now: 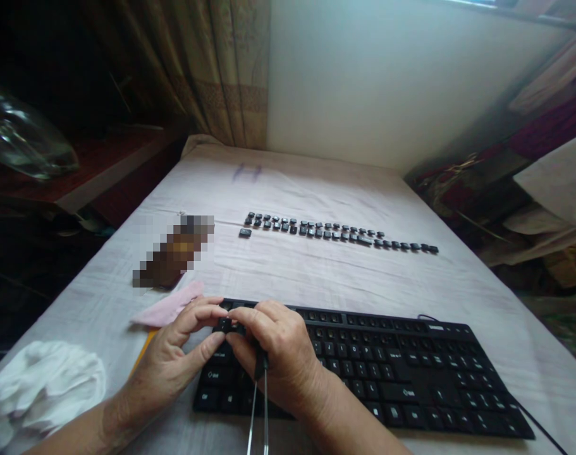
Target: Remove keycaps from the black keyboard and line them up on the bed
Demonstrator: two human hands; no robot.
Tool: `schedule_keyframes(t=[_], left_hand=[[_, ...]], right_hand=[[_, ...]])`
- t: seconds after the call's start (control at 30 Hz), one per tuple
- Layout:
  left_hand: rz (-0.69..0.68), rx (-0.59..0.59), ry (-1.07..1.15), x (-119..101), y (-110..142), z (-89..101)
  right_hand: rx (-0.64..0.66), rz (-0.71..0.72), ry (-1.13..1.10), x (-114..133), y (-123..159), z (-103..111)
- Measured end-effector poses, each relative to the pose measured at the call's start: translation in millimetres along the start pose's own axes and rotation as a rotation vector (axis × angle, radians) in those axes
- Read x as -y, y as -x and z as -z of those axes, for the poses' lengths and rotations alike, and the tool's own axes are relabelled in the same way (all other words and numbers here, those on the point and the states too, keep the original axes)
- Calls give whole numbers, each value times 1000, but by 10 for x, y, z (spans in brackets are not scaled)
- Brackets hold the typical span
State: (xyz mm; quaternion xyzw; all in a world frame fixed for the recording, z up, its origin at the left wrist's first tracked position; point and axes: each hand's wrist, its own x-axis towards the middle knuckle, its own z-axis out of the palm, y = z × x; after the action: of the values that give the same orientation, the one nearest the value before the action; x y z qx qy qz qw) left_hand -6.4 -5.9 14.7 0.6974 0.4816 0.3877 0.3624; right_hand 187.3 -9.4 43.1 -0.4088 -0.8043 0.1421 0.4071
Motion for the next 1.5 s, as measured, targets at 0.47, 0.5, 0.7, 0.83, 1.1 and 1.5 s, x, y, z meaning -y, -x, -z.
schedule_keyframes(t=[0.47, 0.5, 0.7, 0.83, 1.1, 1.5], left_hand=[[5, -14, 20, 45, 31, -14], [2, -16, 19, 49, 30, -18], [-98, -41, -49, 125, 24, -30], [-174, -32, -119, 209, 30, -13], [-208, -33, -169, 277, 13, 0], [-212, -39, -181, 250, 11, 15]], right_hand=[[9, 11, 50, -35, -20, 27], [3, 2, 61, -46, -36, 55], [2, -20, 170, -296, -256, 267], [29, -216, 229, -626, -514, 265], [104, -577, 389, -1035, -950, 2], [199, -671, 446, -1068, -1075, -113]])
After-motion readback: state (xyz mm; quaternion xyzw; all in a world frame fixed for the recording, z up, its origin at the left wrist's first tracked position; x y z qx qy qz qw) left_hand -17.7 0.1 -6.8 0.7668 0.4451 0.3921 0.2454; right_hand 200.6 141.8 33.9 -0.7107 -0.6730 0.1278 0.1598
